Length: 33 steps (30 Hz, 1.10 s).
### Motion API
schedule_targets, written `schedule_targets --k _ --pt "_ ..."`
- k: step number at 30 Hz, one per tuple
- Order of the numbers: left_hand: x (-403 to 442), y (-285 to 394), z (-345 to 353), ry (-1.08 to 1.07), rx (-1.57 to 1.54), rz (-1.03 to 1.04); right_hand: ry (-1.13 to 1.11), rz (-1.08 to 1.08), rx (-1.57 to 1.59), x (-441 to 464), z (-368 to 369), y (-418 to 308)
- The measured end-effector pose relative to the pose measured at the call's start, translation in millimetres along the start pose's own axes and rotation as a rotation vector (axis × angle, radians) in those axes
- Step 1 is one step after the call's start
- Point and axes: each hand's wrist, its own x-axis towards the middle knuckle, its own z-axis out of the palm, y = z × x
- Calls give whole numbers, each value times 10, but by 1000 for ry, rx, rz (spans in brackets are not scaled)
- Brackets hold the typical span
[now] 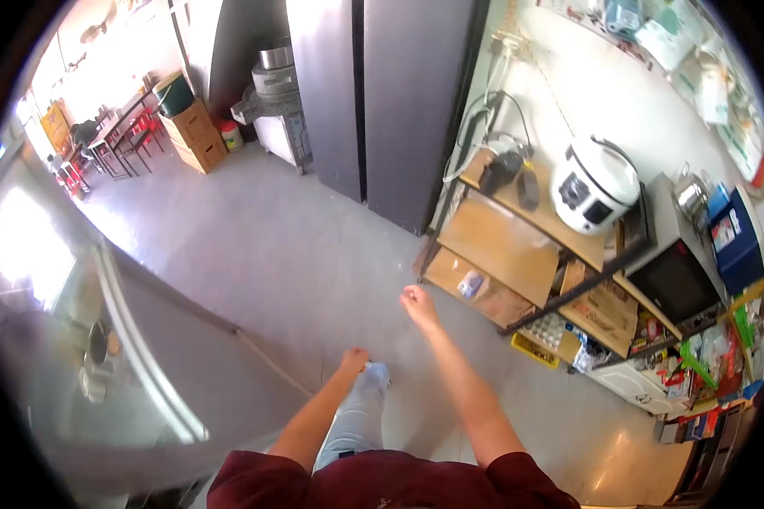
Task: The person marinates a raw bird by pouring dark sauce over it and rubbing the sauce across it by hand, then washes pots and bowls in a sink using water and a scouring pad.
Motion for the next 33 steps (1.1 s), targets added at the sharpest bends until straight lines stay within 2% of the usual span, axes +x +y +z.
schedule_targets --k 3,6,9,12,14,15,17,20,21,22,25,26,28,30,31,33 --pt "875 399 -356 13 -16 -312 78 -107 -65 1236 -8 -391" --pt "1733 1028 -832 15 -226 -385 120 -199 -88 2403 17 -665" --pt "2030 2695 -1625 179 -54 -210 89 -252 26 3367 163 -1390" --pt "2794 3292 -2158 180 -181 -170 40 -236 93 4400 270 -2114" --pt "3347 3321 -2618 191 -194 -139 127 -402 63 5322 476 -2373" --pt "3542 3260 -2741 192 -214 -140 94 -382 102 5663 507 -2663" --pt "3859 3376 -2998 363 -248 -132 162 -459 6 6619 679 -2942" --pt "3947 3326 -3536 509 -256 -187 393 -619 -217 7570 904 -3346" --pt "3972 3274 -3687 531 -286 -231 389 -589 -234 7806 958 -3449" --pt "3933 3177 -3840 553 -309 -279 491 -631 -207 8098 1067 -3439" --pt "4027 2961 -4366 604 -308 -299 693 -521 -71 8174 1226 -3632" --pt "4135 2946 -4583 590 -285 -314 823 -542 -134 8177 1332 -3630" --pt "4390 3044 -4895 556 -239 -280 953 -584 -42 8312 1463 -3553" --pt "4761 3409 -5280 542 -179 -168 1000 -540 -55 8498 1641 -3423" --pt "4904 3512 -5452 542 -189 -119 967 -490 42 8457 1627 -3508" --pt "5138 3702 -5735 512 -215 -23 997 -459 -9 8427 1644 -3518"
